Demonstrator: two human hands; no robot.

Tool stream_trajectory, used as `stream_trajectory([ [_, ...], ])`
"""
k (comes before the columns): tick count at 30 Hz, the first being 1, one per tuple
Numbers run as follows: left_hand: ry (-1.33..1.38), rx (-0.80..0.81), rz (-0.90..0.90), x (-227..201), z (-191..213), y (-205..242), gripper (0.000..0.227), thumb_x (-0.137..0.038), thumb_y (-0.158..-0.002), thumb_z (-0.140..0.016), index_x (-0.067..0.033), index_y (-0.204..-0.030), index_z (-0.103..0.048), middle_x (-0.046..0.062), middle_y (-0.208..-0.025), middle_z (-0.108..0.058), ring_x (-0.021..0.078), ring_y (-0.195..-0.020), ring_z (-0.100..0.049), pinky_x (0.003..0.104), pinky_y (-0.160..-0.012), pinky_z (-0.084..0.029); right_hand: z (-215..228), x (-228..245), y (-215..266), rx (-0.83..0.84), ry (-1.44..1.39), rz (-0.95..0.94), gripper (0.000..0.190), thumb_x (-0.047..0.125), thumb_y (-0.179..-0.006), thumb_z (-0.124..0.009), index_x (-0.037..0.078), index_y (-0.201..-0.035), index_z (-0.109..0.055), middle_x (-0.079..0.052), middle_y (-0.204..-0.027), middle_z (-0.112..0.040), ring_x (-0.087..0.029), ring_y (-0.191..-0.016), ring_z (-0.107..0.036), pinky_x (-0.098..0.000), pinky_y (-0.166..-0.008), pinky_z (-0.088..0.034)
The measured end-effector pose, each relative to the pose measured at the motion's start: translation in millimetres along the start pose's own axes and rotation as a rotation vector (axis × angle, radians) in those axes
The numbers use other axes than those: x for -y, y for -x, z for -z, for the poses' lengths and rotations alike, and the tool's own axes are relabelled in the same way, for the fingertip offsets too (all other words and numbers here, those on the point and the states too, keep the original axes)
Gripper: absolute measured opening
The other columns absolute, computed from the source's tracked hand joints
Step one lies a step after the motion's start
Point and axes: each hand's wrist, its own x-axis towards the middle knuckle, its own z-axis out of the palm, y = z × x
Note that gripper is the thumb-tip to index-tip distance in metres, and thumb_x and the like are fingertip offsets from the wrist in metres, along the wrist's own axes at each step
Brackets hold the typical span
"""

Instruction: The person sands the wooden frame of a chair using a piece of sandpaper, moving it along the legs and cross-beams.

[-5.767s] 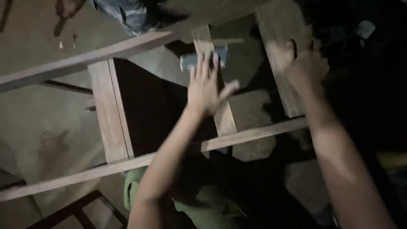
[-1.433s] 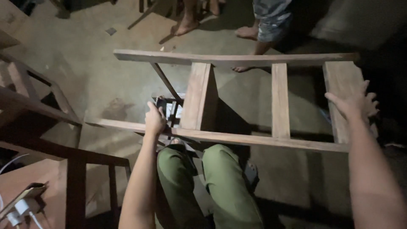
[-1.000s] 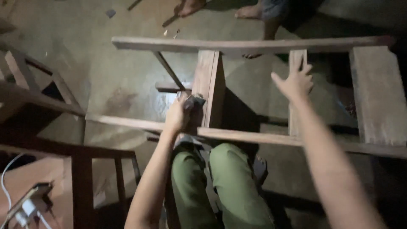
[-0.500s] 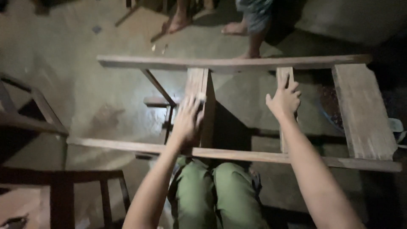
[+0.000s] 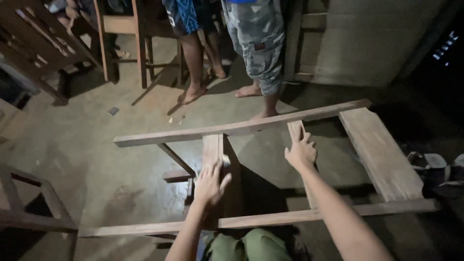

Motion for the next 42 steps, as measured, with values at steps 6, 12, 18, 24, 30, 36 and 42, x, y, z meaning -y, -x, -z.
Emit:
stream_trajectory([
  [6,-0.116,-0.042,0.013,-9.4,4.3,69.6,0.044,-0.045,-0.101,-0.047,-0.0184,-0.135,-0.053,0.01,-0.14,-0.054,0.0339,-0.122,-0.056,0.057,-0.1,-0.047,0.8,-9.0,-11.2,0.093,-0.029,-0.105,0.108,0.057,-0.091,-0.06,0.008,-0.165,0.001,-0.026,-0.16,-0.03,-0.049,-0.132,-0.051,-0.0586,-0.1,-0.047],
  [12,0.067,0.048,0.247,-27.6,-25.4,88.3,0.077,-0.069,-0.099,-0.04,-0.0161,-0.154,-0.034,0.021,-0.166,-0.021,0.0402,-0.156,-0.016,0.068,-0.113,-0.027,-6.8,-3.6,-9.3,0.008,0.074,-0.11,0.109,0.05,-0.089,-0.066,0.008,-0.165,-0.002,-0.027,-0.154,-0.034,-0.047,-0.132,-0.049,-0.0557,-0.099,-0.05],
  [18,0.091,-0.368,-0.081,1.7,-41.3,12.2,0.076,-0.058,-0.101,-0.047,-0.0105,-0.158,-0.037,0.013,-0.166,-0.036,0.029,-0.155,-0.029,0.056,-0.121,-0.022,-34.3,-14.0,-16.6,-0.249,0.154,-0.009,0.1,0.042,-0.084,-0.066,-0.001,-0.162,-0.021,-0.031,-0.137,-0.051,-0.046,-0.093,-0.07,-0.0555,-0.072,-0.056],
  [24,0.188,-0.202,0.044,34.7,-44.7,-125.7,0.069,-0.065,-0.101,-0.034,-0.0227,-0.156,-0.038,0.006,-0.166,-0.034,0.0256,-0.155,-0.027,0.056,-0.122,-0.019,-2.0,-0.5,-8.9,-0.034,0.112,-0.066,0.1,0.046,-0.092,-0.065,0.002,-0.163,-0.01,-0.032,-0.154,-0.036,-0.053,-0.109,-0.065,-0.0593,-0.082,-0.056],
  [30,0.087,-0.226,-0.107,-0.7,5.4,-4.3,0.071,-0.063,-0.1,-0.044,-0.0143,-0.152,-0.045,0.011,-0.148,-0.049,0.0341,-0.137,-0.049,0.058,-0.117,-0.029,-2.1,-2.6,-11.2,-0.048,0.145,-0.055,0.101,0.05,-0.095,-0.066,0.001,-0.163,-0.011,-0.031,-0.152,-0.04,-0.049,-0.112,-0.065,-0.0551,-0.083,-0.056],
  [36,0.04,-0.157,-0.036,-3.1,-11.4,39.8,0.085,-0.068,-0.098,-0.046,-0.0002,-0.149,-0.045,0.03,-0.151,-0.044,0.0483,-0.145,-0.035,0.055,-0.117,-0.032,-8.1,-5.4,-15.1,-0.123,0.199,-0.022,0.102,0.048,-0.091,-0.071,-0.002,-0.16,-0.015,-0.033,-0.141,-0.049,-0.046,-0.095,-0.074,-0.0551,-0.071,-0.06],
  [42,0.205,-0.213,-0.023,27.1,-29.2,-105.3,0.071,-0.063,-0.101,-0.04,-0.0174,-0.156,-0.039,0.015,-0.158,-0.042,0.036,-0.15,-0.031,0.057,-0.117,-0.03,1.5,-2.2,-6.8,-0.067,0.22,-0.029,0.102,0.05,-0.095,-0.067,-0.003,-0.163,-0.013,-0.035,-0.152,-0.043,-0.051,-0.108,-0.071,-0.0564,-0.077,-0.059],
])
